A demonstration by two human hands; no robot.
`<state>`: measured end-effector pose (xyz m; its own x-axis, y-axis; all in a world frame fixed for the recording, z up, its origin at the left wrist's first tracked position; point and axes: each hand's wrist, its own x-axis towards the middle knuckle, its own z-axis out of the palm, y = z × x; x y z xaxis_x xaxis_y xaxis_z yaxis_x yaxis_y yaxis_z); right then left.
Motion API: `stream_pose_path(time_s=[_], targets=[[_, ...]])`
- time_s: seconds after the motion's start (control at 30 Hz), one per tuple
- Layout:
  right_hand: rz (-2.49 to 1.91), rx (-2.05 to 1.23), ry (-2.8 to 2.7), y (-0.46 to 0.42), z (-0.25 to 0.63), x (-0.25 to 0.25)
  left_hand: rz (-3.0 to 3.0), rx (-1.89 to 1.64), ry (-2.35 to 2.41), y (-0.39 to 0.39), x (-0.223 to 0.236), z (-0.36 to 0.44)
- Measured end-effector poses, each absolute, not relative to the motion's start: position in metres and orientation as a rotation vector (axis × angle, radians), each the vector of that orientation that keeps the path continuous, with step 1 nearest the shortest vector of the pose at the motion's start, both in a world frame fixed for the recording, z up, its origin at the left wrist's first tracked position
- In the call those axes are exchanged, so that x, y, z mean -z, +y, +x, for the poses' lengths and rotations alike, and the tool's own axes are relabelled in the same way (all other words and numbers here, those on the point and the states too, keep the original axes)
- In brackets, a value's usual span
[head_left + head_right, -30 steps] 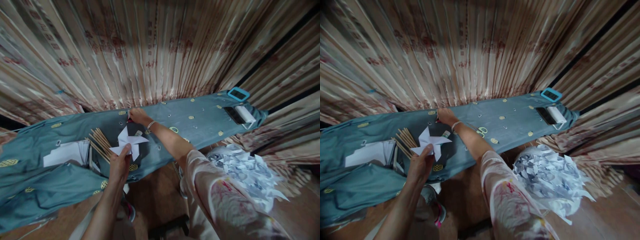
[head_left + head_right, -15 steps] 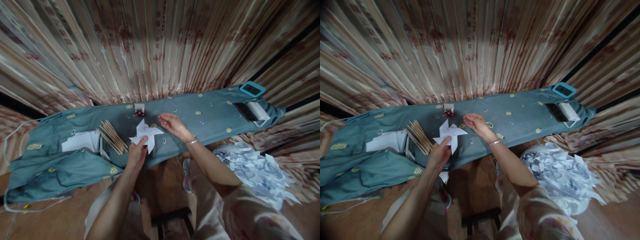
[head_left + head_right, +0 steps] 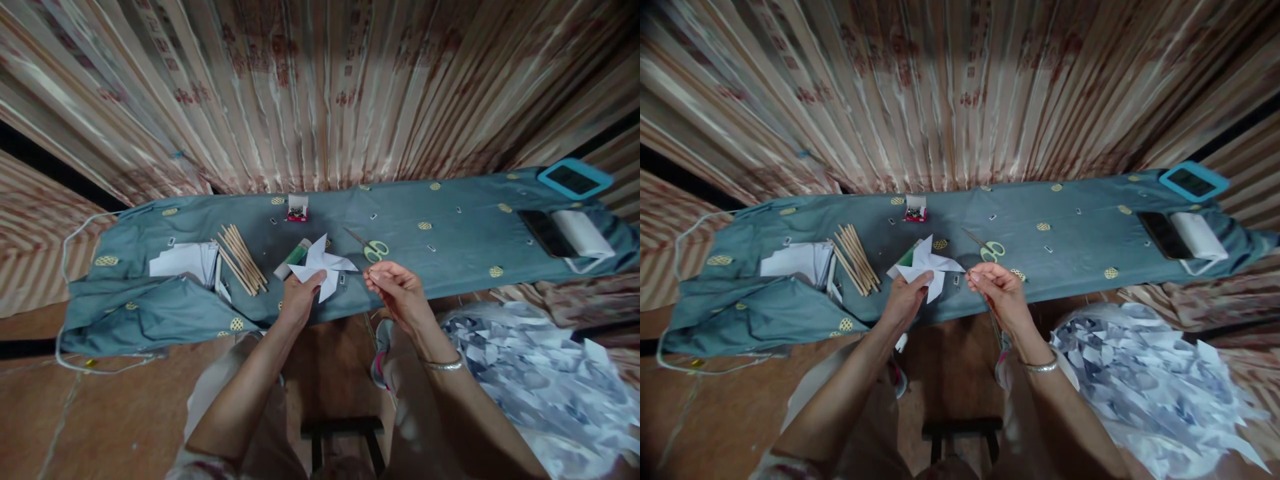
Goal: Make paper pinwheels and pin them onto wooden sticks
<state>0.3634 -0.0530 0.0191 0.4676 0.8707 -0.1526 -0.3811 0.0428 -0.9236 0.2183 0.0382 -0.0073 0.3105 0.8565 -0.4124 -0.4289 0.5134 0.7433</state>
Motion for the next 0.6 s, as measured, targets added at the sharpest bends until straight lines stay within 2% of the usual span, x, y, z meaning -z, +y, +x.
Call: stream_pose_path(time_s=[0.33,0.5,0.6], targets=[[-1.425,-0.844,-0.845,-0.042,0.371,0.015,0.616,-1.042,0.900,0.064,0.005,0.210],[-1.769,-0.522,-1.372,-0.048,0.365,0.030,0.671,-1.133,0.876,0.075,-0.001,0.196],[-1.795,-0.328,-1.661,-0.050,0.355,0.038,0.677,-1.125,0.864,0.074,-0.002,0.193]])
